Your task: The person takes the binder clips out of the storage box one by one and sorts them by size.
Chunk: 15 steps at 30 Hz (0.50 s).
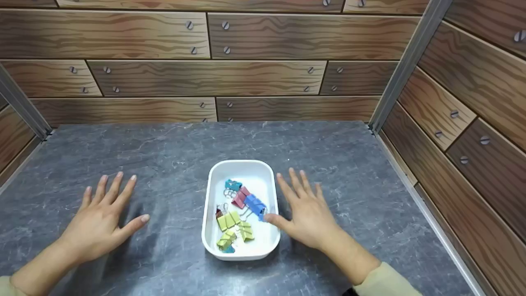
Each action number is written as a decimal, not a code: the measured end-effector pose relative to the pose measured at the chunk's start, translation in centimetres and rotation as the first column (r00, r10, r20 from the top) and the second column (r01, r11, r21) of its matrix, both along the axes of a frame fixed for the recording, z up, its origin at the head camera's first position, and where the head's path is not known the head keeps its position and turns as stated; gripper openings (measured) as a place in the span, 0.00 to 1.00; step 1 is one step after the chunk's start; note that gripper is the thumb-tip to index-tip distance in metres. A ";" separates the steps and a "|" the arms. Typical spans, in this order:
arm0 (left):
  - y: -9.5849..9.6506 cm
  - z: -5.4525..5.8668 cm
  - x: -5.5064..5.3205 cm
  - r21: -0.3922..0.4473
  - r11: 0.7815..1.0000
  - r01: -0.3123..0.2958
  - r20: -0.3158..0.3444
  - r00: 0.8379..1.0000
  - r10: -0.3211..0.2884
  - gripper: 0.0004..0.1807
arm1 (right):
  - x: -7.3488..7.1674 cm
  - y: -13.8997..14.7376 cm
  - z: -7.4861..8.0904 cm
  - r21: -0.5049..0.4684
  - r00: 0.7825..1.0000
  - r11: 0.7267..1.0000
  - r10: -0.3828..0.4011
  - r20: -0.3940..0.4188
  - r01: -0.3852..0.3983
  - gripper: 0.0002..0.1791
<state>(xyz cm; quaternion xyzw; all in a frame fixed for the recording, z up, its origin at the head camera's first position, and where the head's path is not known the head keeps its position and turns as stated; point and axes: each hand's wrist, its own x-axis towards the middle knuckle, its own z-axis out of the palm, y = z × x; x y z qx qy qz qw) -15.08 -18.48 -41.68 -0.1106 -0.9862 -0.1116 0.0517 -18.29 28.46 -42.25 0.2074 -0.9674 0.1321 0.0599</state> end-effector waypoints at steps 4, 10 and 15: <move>1.3 0.5 -0.3 0.008 0.999 0.051 -0.038 0.998 -0.051 0.56 | -0.1 -0.5 -0.5 -0.052 0.998 0.998 0.049 0.033 -0.047 0.52; 3.9 1.4 -1.3 0.005 0.992 0.128 -0.052 0.990 -0.128 0.55 | -0.5 -0.9 -1.3 -0.123 0.992 0.989 0.095 0.087 -0.084 0.52; 6.2 2.5 -2.4 0.030 0.981 0.191 -0.043 0.981 -0.189 0.55 | -0.9 -0.9 -1.8 -0.175 0.984 0.980 0.117 0.131 -0.093 0.51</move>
